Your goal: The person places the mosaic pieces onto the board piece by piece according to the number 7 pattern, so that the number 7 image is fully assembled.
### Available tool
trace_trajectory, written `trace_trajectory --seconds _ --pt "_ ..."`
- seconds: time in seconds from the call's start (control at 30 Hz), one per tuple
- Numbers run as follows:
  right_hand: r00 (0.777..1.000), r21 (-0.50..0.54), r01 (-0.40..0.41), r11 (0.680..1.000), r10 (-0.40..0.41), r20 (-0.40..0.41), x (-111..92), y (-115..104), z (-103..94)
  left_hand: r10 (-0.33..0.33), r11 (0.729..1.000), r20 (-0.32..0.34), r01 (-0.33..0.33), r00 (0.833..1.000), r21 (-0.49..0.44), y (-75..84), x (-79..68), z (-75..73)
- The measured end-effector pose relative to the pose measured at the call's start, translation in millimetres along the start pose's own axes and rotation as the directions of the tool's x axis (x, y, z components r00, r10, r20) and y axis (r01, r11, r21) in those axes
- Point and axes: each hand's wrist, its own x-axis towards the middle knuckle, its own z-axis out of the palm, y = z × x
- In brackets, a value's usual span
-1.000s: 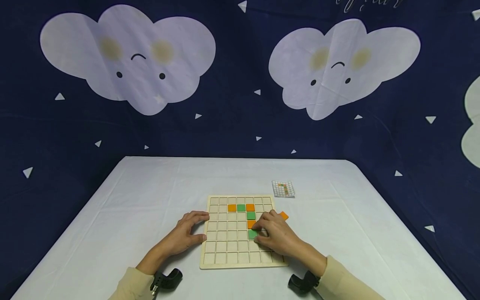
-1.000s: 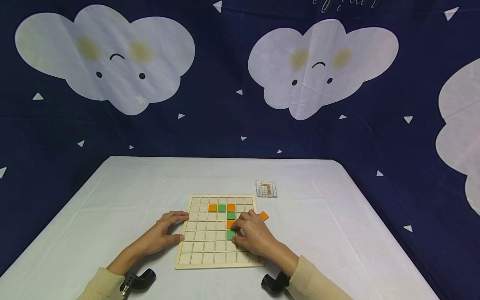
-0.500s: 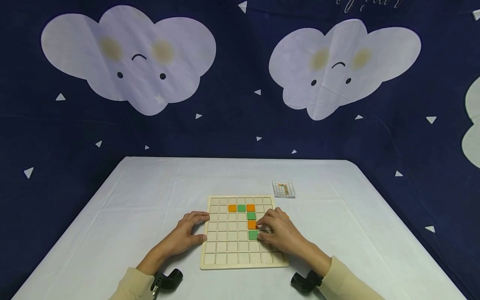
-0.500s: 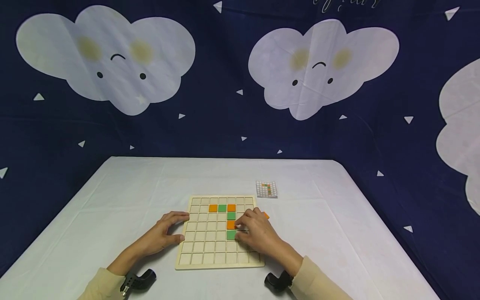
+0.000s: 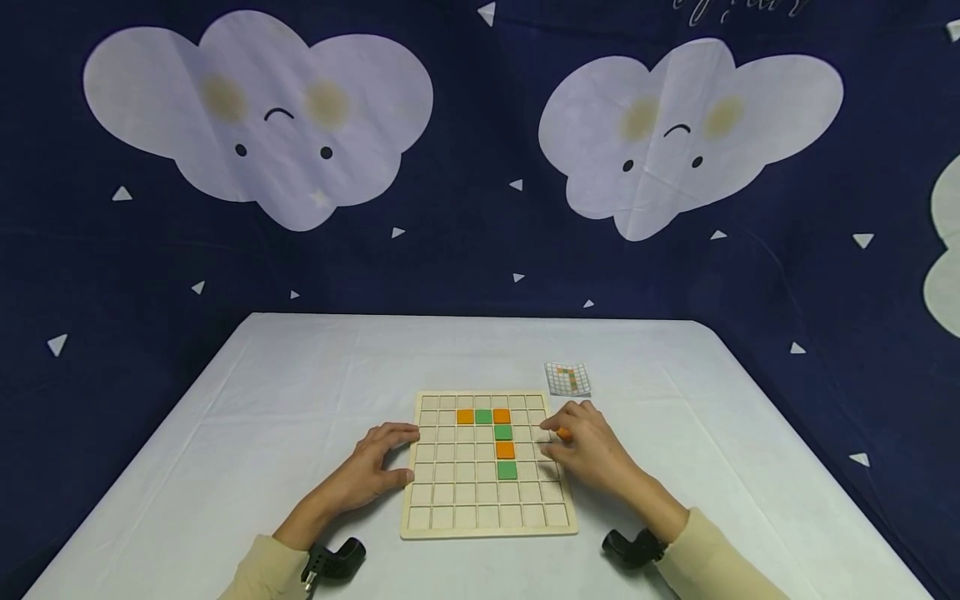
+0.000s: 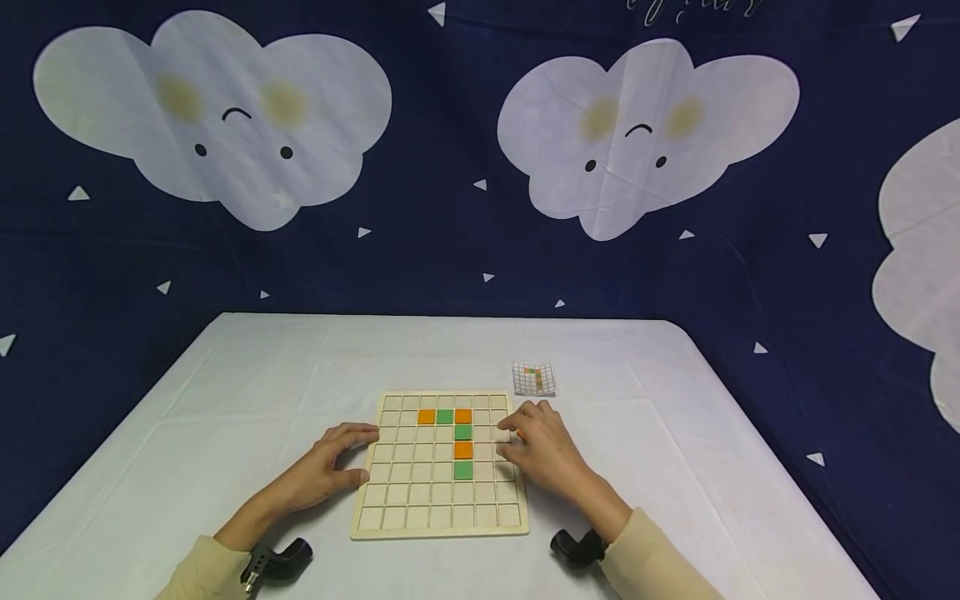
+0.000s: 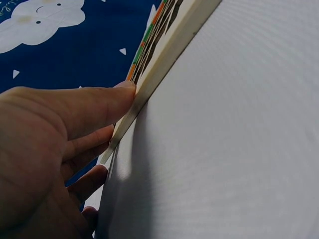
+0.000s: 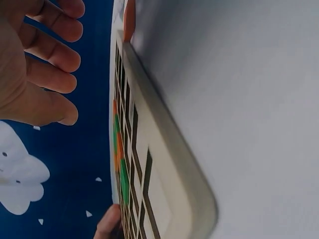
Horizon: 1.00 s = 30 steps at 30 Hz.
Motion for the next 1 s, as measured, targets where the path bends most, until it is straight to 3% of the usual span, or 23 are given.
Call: trace_trajectory --seconds 0.17,0.47,1.0 --pt "1.0 -0.005 -0.012 1.0 0.012 -0.02 -1.4 10.3 -3.3 -0.004 1.0 0.007 0.004 1.0 -0.003 0.1 0.0 -0.2" --pt "0.993 -0.014 -0.114 0.993 0.114 0.001 -2.3 25.4 -5.0 0.005 1.0 0.005 -0.005 1.0 -0.002 -0.1 0.2 -0.9" --pt "0.987 -0.048 -0.159 0.986 0.16 0.007 -1.0 47.3 -2.1 -0.013 1.0 0.003 0.013 1.0 0.008 0.2 0.4 0.2"
